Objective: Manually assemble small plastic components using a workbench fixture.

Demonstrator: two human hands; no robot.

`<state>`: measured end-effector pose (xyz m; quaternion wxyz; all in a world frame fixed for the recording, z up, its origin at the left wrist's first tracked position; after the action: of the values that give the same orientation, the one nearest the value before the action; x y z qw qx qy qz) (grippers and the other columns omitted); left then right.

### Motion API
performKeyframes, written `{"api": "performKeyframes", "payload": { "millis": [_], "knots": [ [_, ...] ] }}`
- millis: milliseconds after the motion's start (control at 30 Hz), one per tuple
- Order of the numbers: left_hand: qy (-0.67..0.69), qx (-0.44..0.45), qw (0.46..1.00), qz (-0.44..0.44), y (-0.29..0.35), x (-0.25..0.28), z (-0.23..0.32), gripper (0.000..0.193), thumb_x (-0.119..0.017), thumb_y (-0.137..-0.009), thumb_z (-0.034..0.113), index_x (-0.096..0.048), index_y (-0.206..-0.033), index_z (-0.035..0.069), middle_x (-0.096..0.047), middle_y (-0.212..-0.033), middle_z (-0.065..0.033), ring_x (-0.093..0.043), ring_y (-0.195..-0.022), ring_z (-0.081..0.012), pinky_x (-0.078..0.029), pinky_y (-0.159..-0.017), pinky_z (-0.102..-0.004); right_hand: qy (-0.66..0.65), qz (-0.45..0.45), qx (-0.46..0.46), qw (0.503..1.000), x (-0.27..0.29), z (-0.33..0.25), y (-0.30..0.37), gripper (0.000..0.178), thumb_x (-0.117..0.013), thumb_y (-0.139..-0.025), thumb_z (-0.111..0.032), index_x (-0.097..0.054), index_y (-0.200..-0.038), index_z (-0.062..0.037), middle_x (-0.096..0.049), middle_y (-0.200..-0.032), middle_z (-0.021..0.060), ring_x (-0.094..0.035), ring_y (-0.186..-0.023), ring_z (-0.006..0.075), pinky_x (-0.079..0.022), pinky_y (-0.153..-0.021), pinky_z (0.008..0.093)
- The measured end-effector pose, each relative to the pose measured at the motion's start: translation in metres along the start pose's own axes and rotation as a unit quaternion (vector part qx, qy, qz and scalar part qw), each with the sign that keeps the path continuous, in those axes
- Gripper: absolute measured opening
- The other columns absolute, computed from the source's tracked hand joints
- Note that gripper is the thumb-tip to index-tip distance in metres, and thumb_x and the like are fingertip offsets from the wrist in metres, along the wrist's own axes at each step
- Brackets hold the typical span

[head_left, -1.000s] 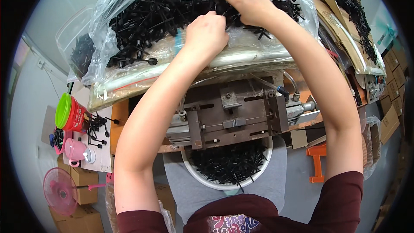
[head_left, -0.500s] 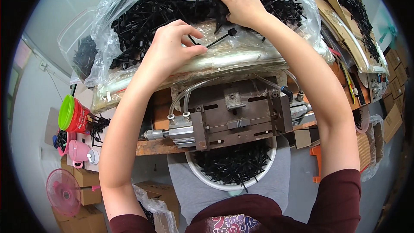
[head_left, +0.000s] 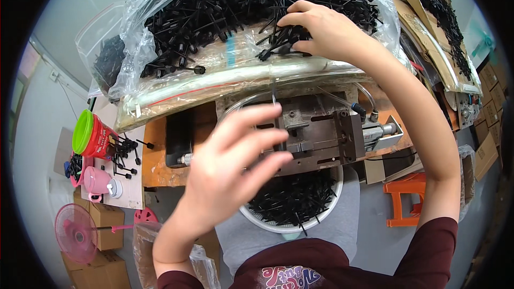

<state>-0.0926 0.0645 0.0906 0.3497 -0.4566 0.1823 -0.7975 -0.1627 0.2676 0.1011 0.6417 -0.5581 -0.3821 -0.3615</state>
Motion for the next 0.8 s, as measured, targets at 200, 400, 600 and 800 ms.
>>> {"api": "performKeyframes", "payload": {
  "millis": [200, 400, 600, 800],
  "knots": [
    [0.076, 0.024, 0.997, -0.007, 0.041, -0.030, 0.008, 0.031, -0.083, -0.069, 0.002, -0.072, -0.097, -0.004, -0.063, -0.119, -0.0176, -0.069, -0.083, -0.0195, -0.057, -0.073, -0.0293, -0.001, 0.077, 0.128, 0.989, 0.007, -0.020, 0.025, 0.006, -0.066, -0.078, -0.007, -0.069, -0.083, -0.0079, -0.060, -0.095, 0.0059, -0.062, -0.093, 0.0269, -0.054, -0.082, 0.0383],
    [0.016, 0.031, 0.999, -0.004, 0.065, -0.068, 0.003, 0.027, -0.080, -0.072, 0.002, -0.069, -0.097, -0.004, -0.064, -0.121, -0.0185, -0.070, -0.083, -0.0218, -0.057, -0.072, -0.0307, -0.057, 0.045, 0.104, 0.992, 0.004, -0.018, 0.021, 0.011, -0.067, -0.082, -0.005, -0.066, -0.093, -0.0041, -0.058, -0.090, 0.0085, -0.061, -0.086, 0.0273, -0.049, -0.075, 0.0379],
    [-0.111, 0.005, 0.993, -0.028, 0.070, -0.094, -0.001, 0.024, -0.078, -0.074, 0.009, -0.069, -0.094, -0.001, -0.067, -0.118, -0.0158, -0.070, -0.081, -0.0232, -0.057, -0.071, -0.0311, -0.054, -0.126, 0.052, 0.989, -0.019, -0.019, 0.008, 0.019, -0.057, -0.083, -0.004, -0.064, -0.100, 0.0001, -0.057, -0.102, 0.0158, -0.059, -0.097, 0.0324, -0.049, -0.086, 0.0398],
    [-0.152, 0.000, 0.987, -0.045, 0.068, -0.106, 0.000, 0.024, -0.078, -0.074, 0.009, -0.068, -0.093, -0.002, -0.067, -0.119, -0.0165, -0.069, -0.077, -0.0225, -0.056, -0.070, -0.0303, -0.097, -0.018, 0.078, 0.992, 0.003, -0.023, 0.013, 0.013, -0.060, -0.077, 0.000, -0.061, -0.090, 0.0020, -0.062, -0.094, 0.0159, -0.062, -0.090, 0.0342, -0.051, -0.079, 0.0391]
  ]
}}
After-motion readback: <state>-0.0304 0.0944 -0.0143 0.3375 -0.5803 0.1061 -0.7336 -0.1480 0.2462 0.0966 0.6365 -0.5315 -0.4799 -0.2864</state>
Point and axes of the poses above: each hand's wrist, its own y-axis away from the middle knuckle, its own x-axis out of the back of the hand, z = x × y, the point moved 9 cm from there along -y, towards the middle knuckle
